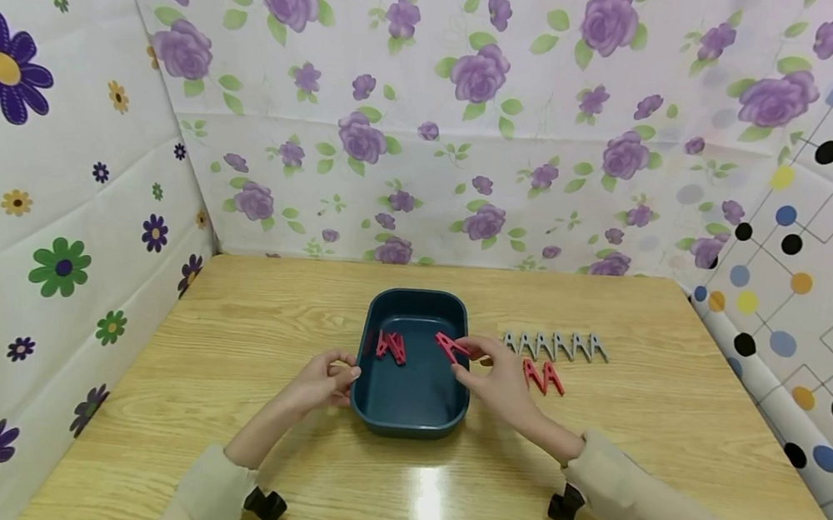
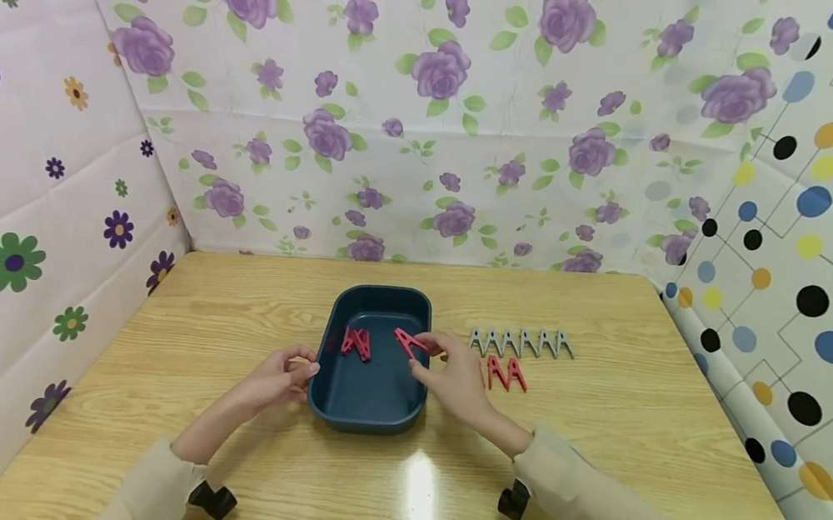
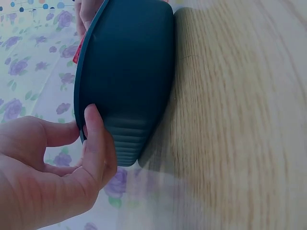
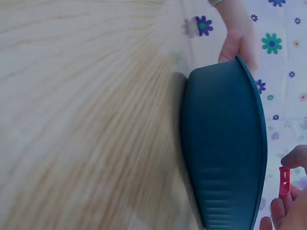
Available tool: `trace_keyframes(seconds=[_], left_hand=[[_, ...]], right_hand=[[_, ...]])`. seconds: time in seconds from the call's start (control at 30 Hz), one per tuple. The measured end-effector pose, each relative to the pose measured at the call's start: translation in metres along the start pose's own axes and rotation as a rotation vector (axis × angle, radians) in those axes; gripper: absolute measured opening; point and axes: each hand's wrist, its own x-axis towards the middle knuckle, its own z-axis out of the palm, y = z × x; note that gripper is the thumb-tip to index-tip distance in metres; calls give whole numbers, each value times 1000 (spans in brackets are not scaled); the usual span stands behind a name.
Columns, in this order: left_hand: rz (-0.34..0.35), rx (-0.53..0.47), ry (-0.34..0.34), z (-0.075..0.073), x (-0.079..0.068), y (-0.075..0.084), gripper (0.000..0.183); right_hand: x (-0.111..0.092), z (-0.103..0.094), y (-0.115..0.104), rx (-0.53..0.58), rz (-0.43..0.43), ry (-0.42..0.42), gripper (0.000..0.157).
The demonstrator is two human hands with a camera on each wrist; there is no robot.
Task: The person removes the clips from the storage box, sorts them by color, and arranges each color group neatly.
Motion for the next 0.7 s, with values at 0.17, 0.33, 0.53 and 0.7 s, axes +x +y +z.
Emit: trace_keyframes(seconds=[0.17, 0.33, 0.53, 0.7], left_hand=[[-3, 20, 4, 0, -1, 0, 20], [-8, 30, 24, 0, 0, 0, 20], [-5, 36, 20, 0, 0, -1, 21], [-6, 27, 5, -1, 0, -1, 21]], right_hand=[[-4, -5, 3, 13, 6, 19, 33], [-6, -13, 7, -31, -19, 62, 35], [-8, -21, 14, -38, -36, 86, 35], [-10, -24, 18, -37, -33, 94, 33]])
